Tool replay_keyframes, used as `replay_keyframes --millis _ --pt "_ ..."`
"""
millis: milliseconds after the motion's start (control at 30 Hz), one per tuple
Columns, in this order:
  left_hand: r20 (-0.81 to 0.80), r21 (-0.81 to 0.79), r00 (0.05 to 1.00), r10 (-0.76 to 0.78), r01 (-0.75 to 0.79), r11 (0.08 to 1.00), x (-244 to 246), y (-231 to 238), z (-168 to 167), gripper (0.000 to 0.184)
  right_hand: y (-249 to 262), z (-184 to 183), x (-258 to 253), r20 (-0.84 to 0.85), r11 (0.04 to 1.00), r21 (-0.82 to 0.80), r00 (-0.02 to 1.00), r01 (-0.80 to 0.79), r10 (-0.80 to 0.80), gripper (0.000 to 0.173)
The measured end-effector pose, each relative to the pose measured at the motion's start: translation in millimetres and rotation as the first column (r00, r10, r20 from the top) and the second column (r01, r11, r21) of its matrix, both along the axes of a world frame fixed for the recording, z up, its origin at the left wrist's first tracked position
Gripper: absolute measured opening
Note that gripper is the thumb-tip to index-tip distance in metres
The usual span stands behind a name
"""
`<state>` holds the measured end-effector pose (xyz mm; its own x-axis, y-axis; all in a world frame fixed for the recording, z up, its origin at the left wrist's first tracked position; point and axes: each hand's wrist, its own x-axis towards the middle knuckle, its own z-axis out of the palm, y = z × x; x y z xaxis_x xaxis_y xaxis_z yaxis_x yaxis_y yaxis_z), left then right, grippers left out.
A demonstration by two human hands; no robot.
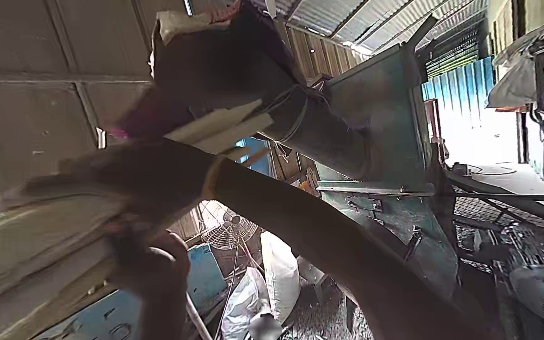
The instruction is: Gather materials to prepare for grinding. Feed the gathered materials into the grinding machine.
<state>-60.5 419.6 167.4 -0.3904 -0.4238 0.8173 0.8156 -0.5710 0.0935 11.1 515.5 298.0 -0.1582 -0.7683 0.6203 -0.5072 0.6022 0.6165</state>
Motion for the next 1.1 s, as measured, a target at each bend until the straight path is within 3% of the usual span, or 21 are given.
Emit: replay_keyframes --millis 33,67,100,167,200,300,367,433,467,500,533,600,667,733,867,1000,1033,1100 --pt "-0.007 0.022 0.999 -0.050 0.050 0.999 -8 -13 11 0.011 -11 16 -62 -0.196 0.964 0.058 0.943 -0.261 0.267 0.073" --pt "-0.019 0.033 0.996 -0.092 0.092 0.995 -18 -26 23 0.013 -25 32 -96 -0.244 0.928 0.097 0.895 -0.360 0.373 0.076" --pt "-0.035 0.036 0.994 -0.106 0.107 0.994 -22 -36 34 0.014 -37 44 -101 -0.239 0.937 0.090 0.906 -0.337 0.349 0.074" --pt "-0.036 0.034 0.996 -0.076 0.077 0.996 -29 -49 54 0.025 -55 58 -41 0.005 1.000 0.024 1.000 -0.006 0.006 0.068" --pt "-0.042 0.031 0.997 -0.062 0.063 0.998 -32 -49 64 0.033 -60 66 -19 0.114 0.993 -0.002 0.987 0.118 -0.117 0.068" --pt "-0.059 -0.009 0.998 -0.023 0.022 1.000 -42 -37 96 0.039 -46 89 -21 0.142 0.984 -0.139 0.986 0.109 -0.089 0.076" --pt "-0.044 -0.038 0.999 -0.021 0.019 0.999 -48 -24 123 0.043 -34 110 -16 0.123 0.958 -0.187 0.973 0.217 -0.197 0.082" --pt "-0.106 -0.078 0.994 -0.012 0.004 0.997 -51 -13 154 0.043 -5 151 -27 -0.104 0.936 -0.130 0.934 0.328 -0.342 0.086" --pt "-0.142 -0.101 0.990 0.000 -0.014 0.995 -55 -8 167 0.044 22 178 -58 -0.332 0.966 -0.078 0.907 0.246 -0.258 0.082" --pt "-0.220 -0.090 0.975 -0.017 -0.003 0.996 -61 -2 183 0.046 43 200 -77 -0.452 0.982 -0.066 0.872 0.178 -0.189 0.074" --pt "-0.286 -0.084 0.957 -0.041 0.018 0.996 -70 5 199 0.048 52 208 -78 -0.444 0.982 -0.088 0.876 0.168 -0.189 0.062" --pt "-0.313 -0.123 0.949 -0.048 0.009 0.992 -82 14 218 0.052 33 183 -37 -0.147 0.887 -0.282 0.898 0.365 -0.416 0.036" --pt "-0.328 -0.168 0.944 -0.038 -0.019 0.986 -90 25 228 0.054 21 167 -13 0.082 0.764 -0.404 0.852 0.503 -0.517 0.028" --pt "-0.304 -0.190 0.952 -0.023 -0.037 0.981 -99 41 235 0.058 38 165 -17 0.086 0.735 -0.460 0.849 0.498 -0.522 0.033" --pt "-0.258 -0.269 0.964 -0.055 -0.017 0.963 -117 79 246 0.061 74 151 -18 0.148 0.759 -0.455 0.880 0.466 -0.451 0.020" --pt "-0.154 -0.376 0.988 0.012 -0.069 0.924 -116 120 265 0.060 112 164 -28 0.214 0.681 -0.553 0.872 0.480 -0.441 0.022" --pt "-0.118 -0.417 0.993 0.030 -0.076 0.905 -114 128 268 0.062 132 172 -36 0.215 0.712 -0.540 0.891 0.450 -0.400 0.023" --pt "-0.008 -0.540 1.000 0.007 -0.010 0.842 -111 140 269 0.064 201 203 -74 0.102 0.885 -0.393 0.968 0.251 -0.229 0.031"
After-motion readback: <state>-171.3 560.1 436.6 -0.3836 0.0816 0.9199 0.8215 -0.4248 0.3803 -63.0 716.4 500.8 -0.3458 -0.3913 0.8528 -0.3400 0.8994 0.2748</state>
